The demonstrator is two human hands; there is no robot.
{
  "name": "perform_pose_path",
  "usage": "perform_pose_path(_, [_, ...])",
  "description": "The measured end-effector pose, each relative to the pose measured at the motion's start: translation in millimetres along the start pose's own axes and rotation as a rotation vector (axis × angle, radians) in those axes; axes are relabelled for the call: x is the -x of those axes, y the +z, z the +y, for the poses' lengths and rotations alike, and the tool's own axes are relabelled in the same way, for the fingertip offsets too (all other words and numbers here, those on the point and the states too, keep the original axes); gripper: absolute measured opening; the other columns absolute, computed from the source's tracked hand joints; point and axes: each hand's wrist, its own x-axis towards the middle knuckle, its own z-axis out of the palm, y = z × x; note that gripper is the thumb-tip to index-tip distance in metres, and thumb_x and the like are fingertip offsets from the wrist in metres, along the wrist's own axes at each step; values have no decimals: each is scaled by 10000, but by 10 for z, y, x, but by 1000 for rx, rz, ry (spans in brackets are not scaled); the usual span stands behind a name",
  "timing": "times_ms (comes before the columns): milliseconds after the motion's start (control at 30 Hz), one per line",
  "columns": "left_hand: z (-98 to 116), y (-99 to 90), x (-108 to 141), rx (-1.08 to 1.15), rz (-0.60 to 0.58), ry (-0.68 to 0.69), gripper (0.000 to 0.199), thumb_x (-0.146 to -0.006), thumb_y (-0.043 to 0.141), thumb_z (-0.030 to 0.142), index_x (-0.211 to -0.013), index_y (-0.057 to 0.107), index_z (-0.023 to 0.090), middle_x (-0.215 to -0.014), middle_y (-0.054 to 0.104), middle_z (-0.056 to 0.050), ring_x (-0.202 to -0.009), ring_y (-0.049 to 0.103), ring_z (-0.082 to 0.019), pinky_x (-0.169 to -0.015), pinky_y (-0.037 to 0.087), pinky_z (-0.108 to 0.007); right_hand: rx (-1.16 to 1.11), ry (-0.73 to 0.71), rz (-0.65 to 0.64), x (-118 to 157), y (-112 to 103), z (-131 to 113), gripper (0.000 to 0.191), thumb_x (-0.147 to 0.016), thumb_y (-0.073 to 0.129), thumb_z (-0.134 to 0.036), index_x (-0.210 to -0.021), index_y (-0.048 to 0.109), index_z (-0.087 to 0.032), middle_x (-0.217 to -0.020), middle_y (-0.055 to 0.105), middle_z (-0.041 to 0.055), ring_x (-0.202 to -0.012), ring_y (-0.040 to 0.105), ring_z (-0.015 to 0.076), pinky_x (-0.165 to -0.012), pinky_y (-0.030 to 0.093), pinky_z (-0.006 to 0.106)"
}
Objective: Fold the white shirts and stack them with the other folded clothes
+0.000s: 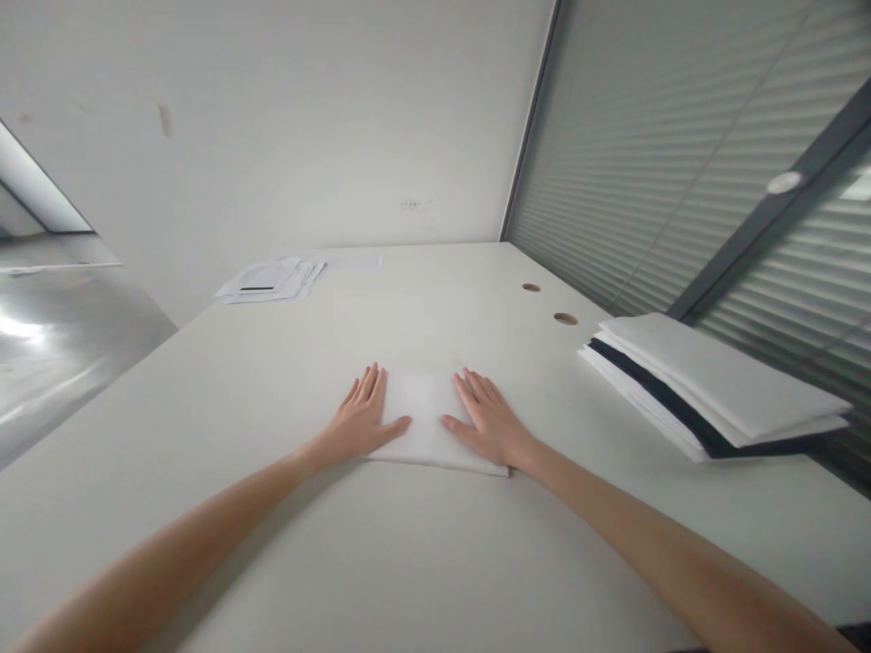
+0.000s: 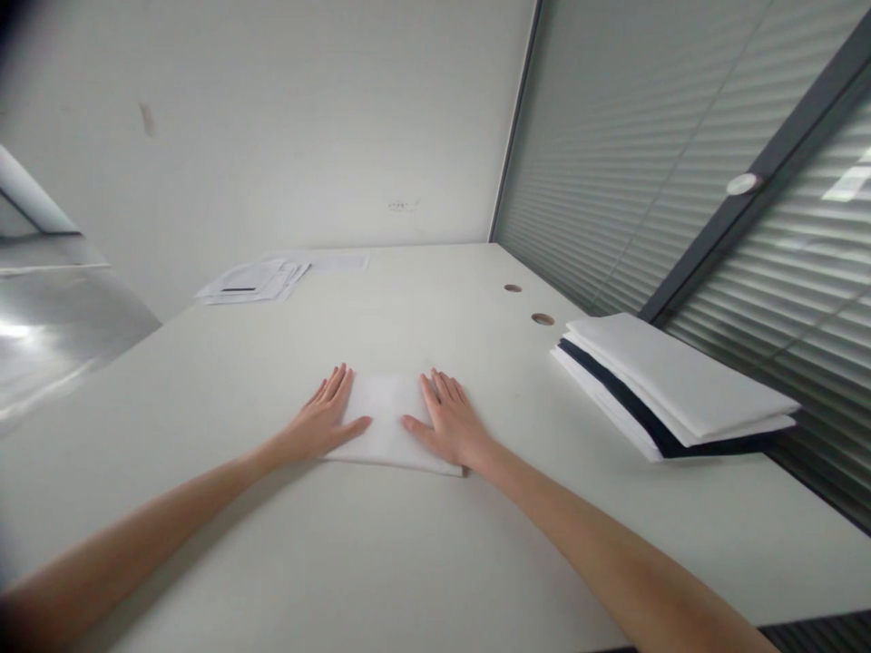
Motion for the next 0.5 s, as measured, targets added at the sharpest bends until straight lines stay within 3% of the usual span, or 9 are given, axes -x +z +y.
perform_pose_path(133, [-42,-26,-33,52,-73,-45,1006,-891,372,738,-1554,123,25,-1606,85,-292,-1497,73,-390,-1177,227,-549,21,-5,4,-1,-30,-28,908,-950,223,-707,-1518,317,-6,-1563,303,264,-1466,259,352,-1182,233,503])
perform_pose_path(200, [-21,-106,-7,27,-18,-19,925,-901,408,710,-1548,216,78,-1610,145,-263,-1492,68,-422,-1162,202,-621,20,-18,1,-15,-84,-20,892,-951,228,-706,-1505,353,-18,-1540,352,259,-1446,302,358,-1167,251,519])
perform_pose_path(300, [70,-299,106,-30,92,257,685,-933,489,593,-1484,400,196,-1581,314,-179,-1489,179,-389,-1168,214,-618,-34,-33,6,-66,-192,65,730,-999,224,-611,-1479,426,-99,-1487,468,192,-1388,410,309,-1139,300,502])
perform_pose_path(400, [158,-478,254,-59,27,630,548,-938,578,439,-1440,453,259,-1434,523,-120,-1322,488,-278,-1108,405,-460,-61,28,15,-135,-270,204,566,-1030,291,-472,-1410,513,-117,-1354,604,164,-1267,533,273,-1074,377,443])
perform_pose_path(500, [163,-557,358,-127,28,767,478,-964,539,229,-1433,446,250,-1242,649,-97,-1119,623,-226,-987,502,-399,-45,58,-14,-150,-308,298,463,-991,449,-428,-1276,622,-107,-1228,670,172,-1179,582,288,-1022,411,424])
